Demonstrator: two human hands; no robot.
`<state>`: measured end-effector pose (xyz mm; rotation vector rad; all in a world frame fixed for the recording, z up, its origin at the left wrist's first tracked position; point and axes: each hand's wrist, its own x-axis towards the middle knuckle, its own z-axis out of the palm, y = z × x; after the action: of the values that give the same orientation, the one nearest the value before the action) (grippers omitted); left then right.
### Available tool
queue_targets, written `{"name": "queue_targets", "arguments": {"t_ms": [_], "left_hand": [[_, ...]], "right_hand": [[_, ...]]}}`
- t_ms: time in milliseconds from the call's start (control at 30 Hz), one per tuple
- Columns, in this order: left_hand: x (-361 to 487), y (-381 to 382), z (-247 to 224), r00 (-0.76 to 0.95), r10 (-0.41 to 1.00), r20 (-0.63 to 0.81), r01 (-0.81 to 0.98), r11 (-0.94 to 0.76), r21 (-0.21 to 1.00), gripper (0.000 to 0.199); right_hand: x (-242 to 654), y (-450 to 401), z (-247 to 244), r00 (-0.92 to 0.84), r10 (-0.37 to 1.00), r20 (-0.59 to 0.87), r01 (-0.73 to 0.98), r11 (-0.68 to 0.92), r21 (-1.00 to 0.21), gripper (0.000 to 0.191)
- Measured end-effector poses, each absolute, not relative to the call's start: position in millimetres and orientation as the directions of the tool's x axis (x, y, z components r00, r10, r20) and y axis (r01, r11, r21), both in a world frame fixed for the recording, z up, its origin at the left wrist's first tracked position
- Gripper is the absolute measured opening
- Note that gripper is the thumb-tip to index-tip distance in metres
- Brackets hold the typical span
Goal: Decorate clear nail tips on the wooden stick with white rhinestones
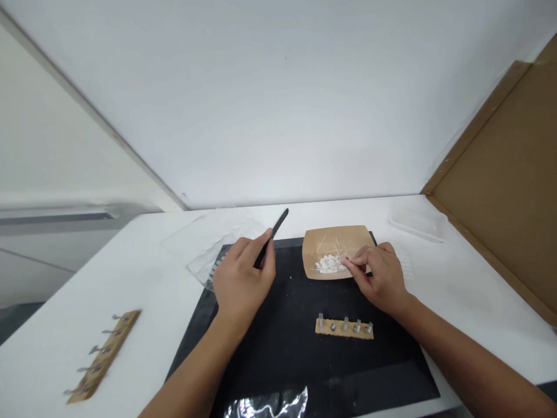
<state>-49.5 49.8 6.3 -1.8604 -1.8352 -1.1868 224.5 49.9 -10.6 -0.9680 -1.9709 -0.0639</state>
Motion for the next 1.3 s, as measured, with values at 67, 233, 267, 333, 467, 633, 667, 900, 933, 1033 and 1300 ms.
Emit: {"name": "queue_targets", "arguments": {"t_ms": [67, 233, 267, 333, 467, 633, 667, 900, 933, 1033, 1300], "left_hand": [[-50, 49, 4, -0.102, 0.775, 0.624, 0.962, -0.082, 0.259, 0.028], [-50, 45, 0, -0.043, 0.858, 0.512, 0.996, -0.005, 0.090, 0.027], [-50, 44, 0, -0.005, 0.844, 0.536, 0.999, -0.024, 0.047, 0.026], [-50, 43, 2, 0.064, 0.789, 0.611, 0.997, -0.078, -0.004, 0.027], [-40, 39, 8, 0.164, 0.745, 0.647, 0.886, -0.399, 0.235, 0.033], [-17, 28, 13, 0.288, 0.851, 0.440, 0.441, -0.526, 0.727, 0.028], [-13, 26, 14, 0.298, 0.865, 0.403, 0.390, -0.496, 0.776, 0.026], [-6, 18, 17, 0.331, 0.897, 0.293, 0.258, -0.385, 0.886, 0.018], [-6, 18, 15, 0.325, 0.900, 0.292, 0.230, -0.374, 0.898, 0.016], [-5, 18, 8, 0.302, 0.910, 0.283, 0.123, -0.331, 0.935, 0.012], [1, 14, -5, 0.268, 0.961, 0.074, -0.016, -0.073, 0.997, 0.015]], "right_hand": [[227, 49, -10, -0.308, 0.593, 0.744, 0.651, 0.702, -0.289, 0.028], [228, 42, -8, -0.376, 0.543, 0.751, 0.644, 0.736, -0.210, 0.030], [228, 41, -8, -0.382, 0.534, 0.754, 0.646, 0.738, -0.195, 0.030], [227, 37, -8, -0.390, 0.517, 0.762, 0.654, 0.738, -0.166, 0.030], [225, 32, -8, -0.430, 0.480, 0.765, 0.656, 0.748, -0.100, 0.029], [222, 29, -2, -0.518, 0.357, 0.778, 0.635, 0.769, 0.070, 0.036], [222, 29, -1, -0.530, 0.325, 0.783, 0.629, 0.771, 0.106, 0.038], [225, 28, -4, -0.608, 0.259, 0.751, 0.580, 0.791, 0.197, 0.040], [225, 28, -5, -0.614, 0.261, 0.745, 0.581, 0.789, 0.202, 0.041], [225, 28, -4, -0.625, 0.252, 0.739, 0.571, 0.793, 0.213, 0.042], [226, 27, -2, -0.646, 0.247, 0.723, 0.491, 0.859, 0.145, 0.041]]}}
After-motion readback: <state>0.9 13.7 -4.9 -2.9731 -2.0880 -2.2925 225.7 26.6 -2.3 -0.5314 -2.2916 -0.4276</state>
